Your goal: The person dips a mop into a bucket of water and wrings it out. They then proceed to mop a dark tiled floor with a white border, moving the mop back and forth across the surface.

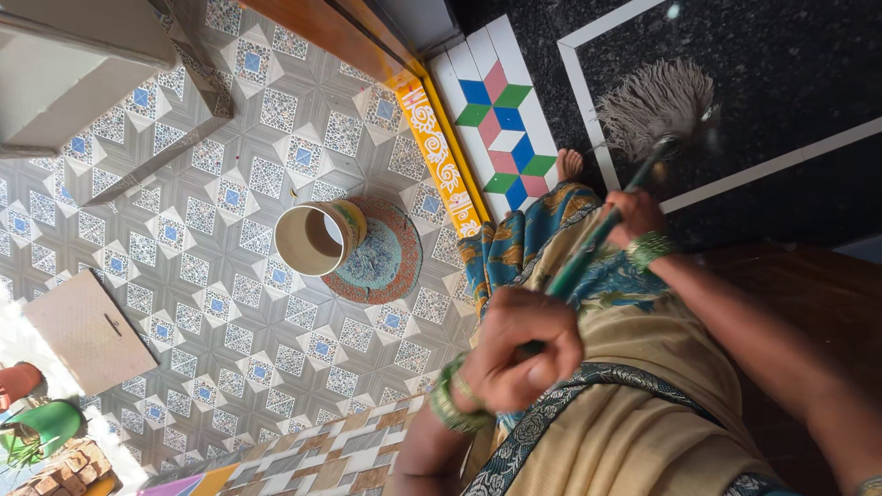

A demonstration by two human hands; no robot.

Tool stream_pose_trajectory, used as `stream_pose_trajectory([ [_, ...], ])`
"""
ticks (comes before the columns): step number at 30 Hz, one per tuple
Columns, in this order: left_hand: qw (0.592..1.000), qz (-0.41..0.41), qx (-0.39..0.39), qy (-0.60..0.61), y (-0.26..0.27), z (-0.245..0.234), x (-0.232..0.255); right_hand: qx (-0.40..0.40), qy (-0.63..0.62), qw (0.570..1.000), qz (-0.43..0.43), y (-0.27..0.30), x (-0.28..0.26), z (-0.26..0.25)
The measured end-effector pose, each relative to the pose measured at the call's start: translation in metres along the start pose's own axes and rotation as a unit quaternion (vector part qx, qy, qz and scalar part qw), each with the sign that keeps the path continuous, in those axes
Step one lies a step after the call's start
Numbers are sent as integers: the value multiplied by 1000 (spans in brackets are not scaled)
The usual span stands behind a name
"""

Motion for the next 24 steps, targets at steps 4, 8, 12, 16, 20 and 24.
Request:
stream_pose_trajectory([
  [4,998,22,30,-60,22,-7,59,-6,-34,999,-36,-19,-62,31],
  [8,995,37,-10,-91,29,0,72,65,-103,983,-136,-56,-114,63],
  [12,985,35,10,-172,32,15,51,27,-138,980,-143,-100,-144,90],
  [16,963,22,82,-257,17,45,31,-7,-144,964,-224,-123,-162,99],
  [20,973,55,86,-208,5,57,48,-73,-157,933,-316,-96,-163,94],
  [24,975,145,40,-161,-1,39,76,-202,-86,914,-340,-66,-159,82],
])
Point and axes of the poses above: each hand's wrist, its own y-axis away from the middle knuckle, its own z-axis out of the palm, x = y × z, the point moved 3 cm from there along -y, towards the middle knuckle, and after that the axes turned 4 degrees about x, right-handed, at the moved point
